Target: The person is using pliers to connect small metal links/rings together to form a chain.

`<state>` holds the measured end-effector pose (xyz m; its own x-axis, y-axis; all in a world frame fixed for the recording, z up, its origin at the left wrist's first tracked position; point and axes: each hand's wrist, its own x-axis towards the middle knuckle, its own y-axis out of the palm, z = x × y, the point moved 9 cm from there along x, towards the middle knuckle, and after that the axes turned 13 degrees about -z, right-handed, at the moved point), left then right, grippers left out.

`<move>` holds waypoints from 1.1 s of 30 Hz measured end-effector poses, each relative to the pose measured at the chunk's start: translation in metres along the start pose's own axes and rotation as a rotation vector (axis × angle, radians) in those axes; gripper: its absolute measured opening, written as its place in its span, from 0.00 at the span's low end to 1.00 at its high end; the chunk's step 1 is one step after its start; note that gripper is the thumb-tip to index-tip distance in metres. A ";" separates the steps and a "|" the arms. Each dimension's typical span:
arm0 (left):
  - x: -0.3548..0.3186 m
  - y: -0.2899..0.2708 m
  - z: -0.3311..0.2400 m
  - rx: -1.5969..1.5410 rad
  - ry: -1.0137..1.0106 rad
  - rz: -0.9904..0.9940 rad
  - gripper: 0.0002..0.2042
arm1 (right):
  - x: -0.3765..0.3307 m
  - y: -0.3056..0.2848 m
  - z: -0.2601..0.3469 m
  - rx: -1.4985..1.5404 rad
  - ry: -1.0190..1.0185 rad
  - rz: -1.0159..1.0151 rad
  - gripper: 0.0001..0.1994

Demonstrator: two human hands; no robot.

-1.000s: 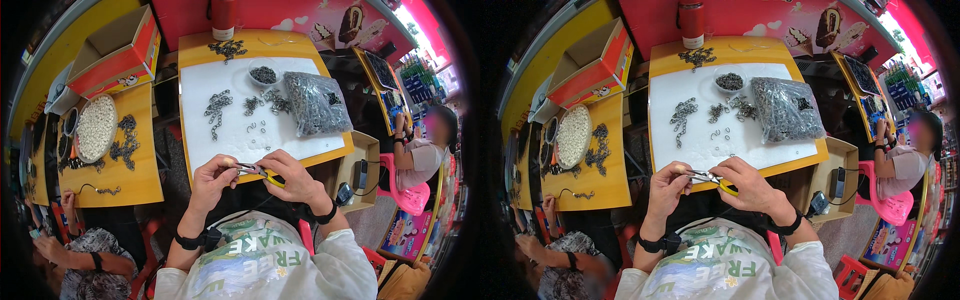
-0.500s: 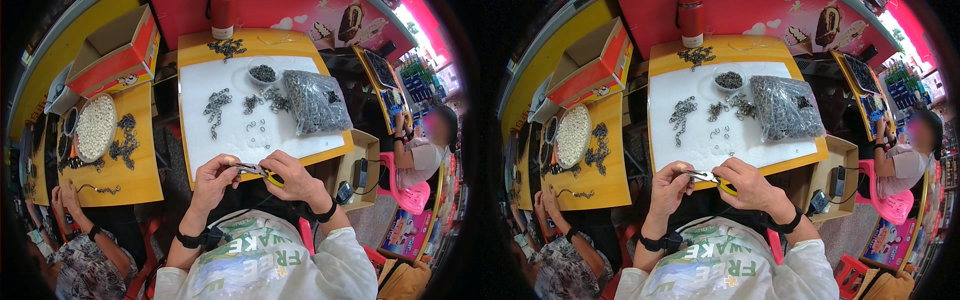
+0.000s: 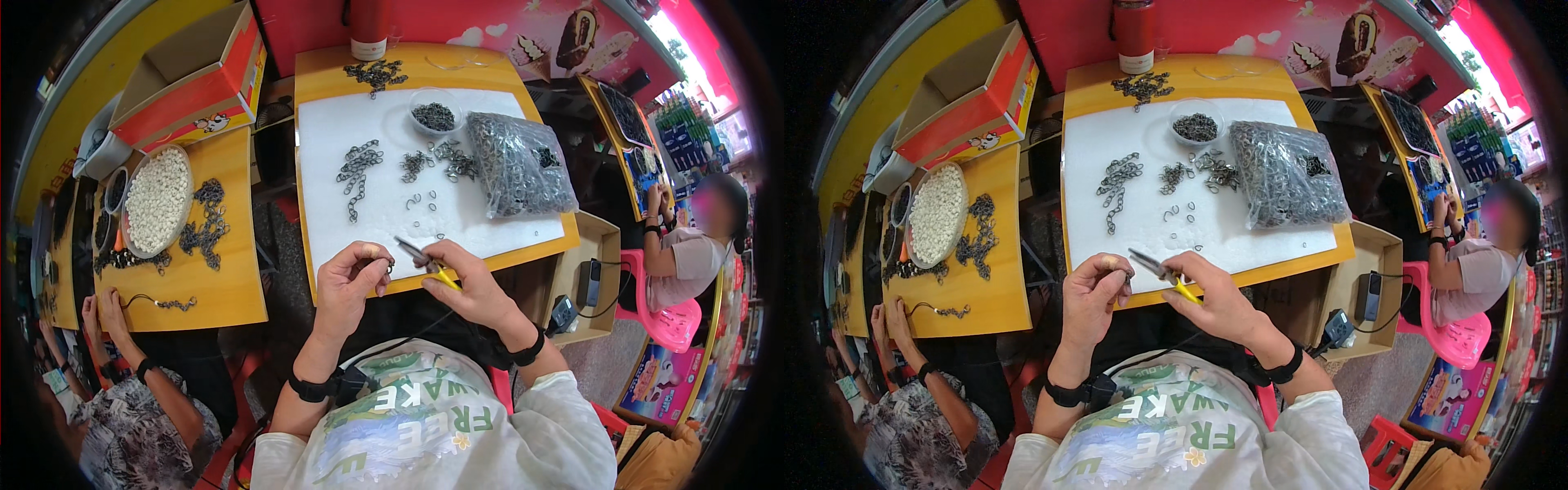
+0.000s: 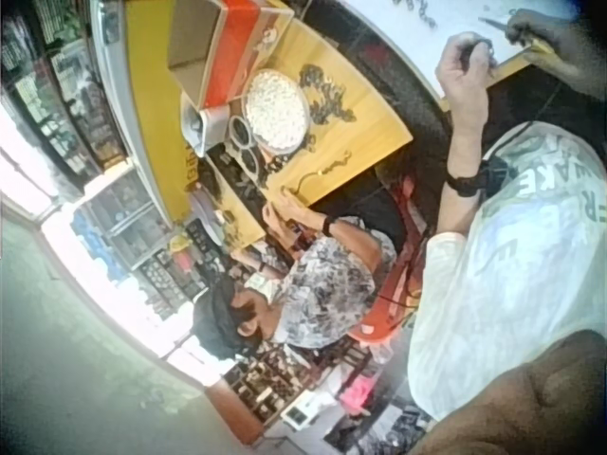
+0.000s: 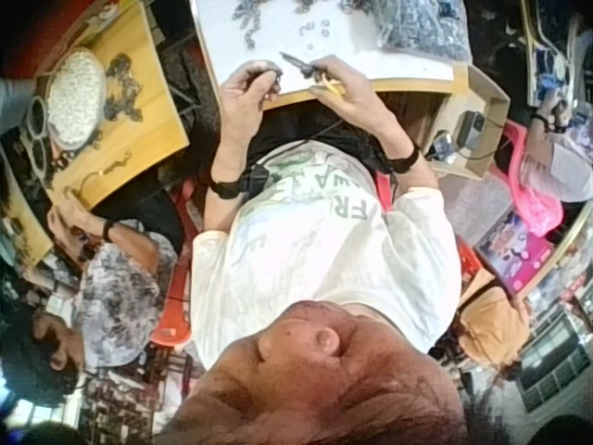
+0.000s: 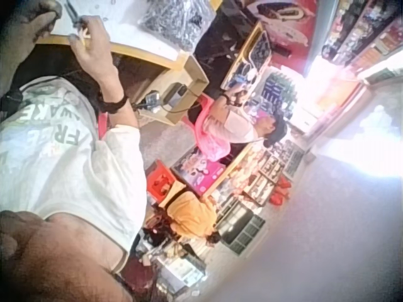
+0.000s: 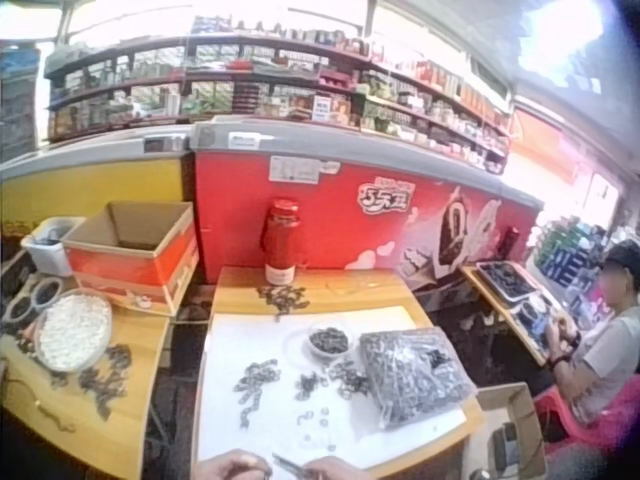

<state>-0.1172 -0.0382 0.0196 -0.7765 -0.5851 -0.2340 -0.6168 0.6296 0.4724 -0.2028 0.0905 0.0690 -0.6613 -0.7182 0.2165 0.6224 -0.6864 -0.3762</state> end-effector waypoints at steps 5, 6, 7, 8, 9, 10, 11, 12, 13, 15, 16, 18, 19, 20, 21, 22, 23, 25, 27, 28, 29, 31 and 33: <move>-0.003 0.001 0.003 0.100 0.004 0.006 0.04 | 0.010 0.008 0.007 0.182 0.164 -0.070 0.15; -0.005 0.002 0.002 0.100 0.006 0.009 0.04 | 0.011 0.010 0.009 0.173 0.137 -0.095 0.15; -0.008 0.004 0.002 0.149 0.004 0.005 0.04 | 0.012 0.010 0.012 0.164 0.110 -0.119 0.14; -0.009 0.004 0.002 0.197 0.002 -0.002 0.04 | 0.013 0.011 0.013 0.164 0.107 -0.118 0.14; -0.010 0.004 0.002 0.196 0.005 -0.003 0.04 | 0.013 0.013 0.014 0.108 0.096 -0.103 0.14; -0.010 0.003 0.001 0.203 0.016 -0.001 0.03 | 0.014 0.015 0.015 0.052 0.085 -0.088 0.14; -0.011 0.002 0.001 0.210 0.026 0.001 0.04 | 0.014 0.016 0.015 0.051 0.083 -0.085 0.14; -0.011 0.002 0.003 0.208 0.028 -0.001 0.04 | 0.014 0.017 0.015 0.021 0.076 -0.100 0.14; -0.010 0.001 0.002 0.216 0.055 -0.012 0.04 | 0.014 0.017 0.015 -0.009 0.069 -0.115 0.14; -0.010 0.003 0.000 0.221 0.083 -0.021 0.05 | 0.013 0.021 0.010 0.009 0.086 -0.140 0.13; -0.010 0.005 0.000 0.222 0.088 -0.022 0.06 | 0.013 0.021 0.008 0.028 0.104 -0.165 0.13; -0.010 0.005 0.000 0.223 0.092 -0.023 0.06 | 0.014 0.022 0.013 0.025 0.090 -0.176 0.13; -0.009 0.006 0.000 0.252 0.101 -0.019 0.05 | 0.015 0.021 0.015 0.022 0.076 -0.189 0.12; -0.008 0.006 0.000 0.283 0.111 -0.014 0.05 | 0.015 0.021 0.015 0.023 0.076 -0.188 0.12; -0.008 0.005 -0.001 0.284 0.110 -0.015 0.05 | 0.016 0.019 0.015 0.052 0.062 -0.195 0.13; -0.006 0.001 0.002 0.243 0.063 -0.029 0.04 | 0.017 0.016 0.015 0.081 0.048 -0.202 0.13; -0.005 -0.003 0.004 0.202 0.018 -0.045 0.04 | 0.018 0.012 0.013 0.082 0.047 -0.199 0.13; -0.002 -0.006 -0.001 0.184 0.013 -0.063 0.04 | 0.018 -0.003 0.014 0.027 -0.029 -0.207 0.15; 0.001 -0.011 0.000 0.134 -0.006 -0.061 0.04 | 0.015 -0.010 0.019 -0.057 -0.044 -0.149 0.15; 0.002 -0.012 0.000 0.134 -0.007 -0.064 0.04 | 0.014 -0.009 0.022 -0.142 -0.060 -0.094 0.15; 0.002 -0.011 0.000 0.082 -0.017 -0.047 0.05 | 0.011 -0.010 0.022 -0.127 -0.066 -0.083 0.15; 0.002 -0.010 0.000 0.032 -0.031 -0.030 0.06 | 0.008 -0.009 0.023 -0.145 -0.105 -0.051 0.15; 0.001 -0.006 -0.001 -0.039 -0.049 0.010 0.07 | 0.007 -0.008 0.025 -0.163 -0.145 -0.020 0.15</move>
<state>-0.1137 -0.0434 0.0175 -0.7887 -0.5526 -0.2695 -0.6040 0.6144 0.5077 -0.2018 0.0880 0.0955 -0.5980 -0.7218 0.3484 0.5259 -0.6814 -0.5091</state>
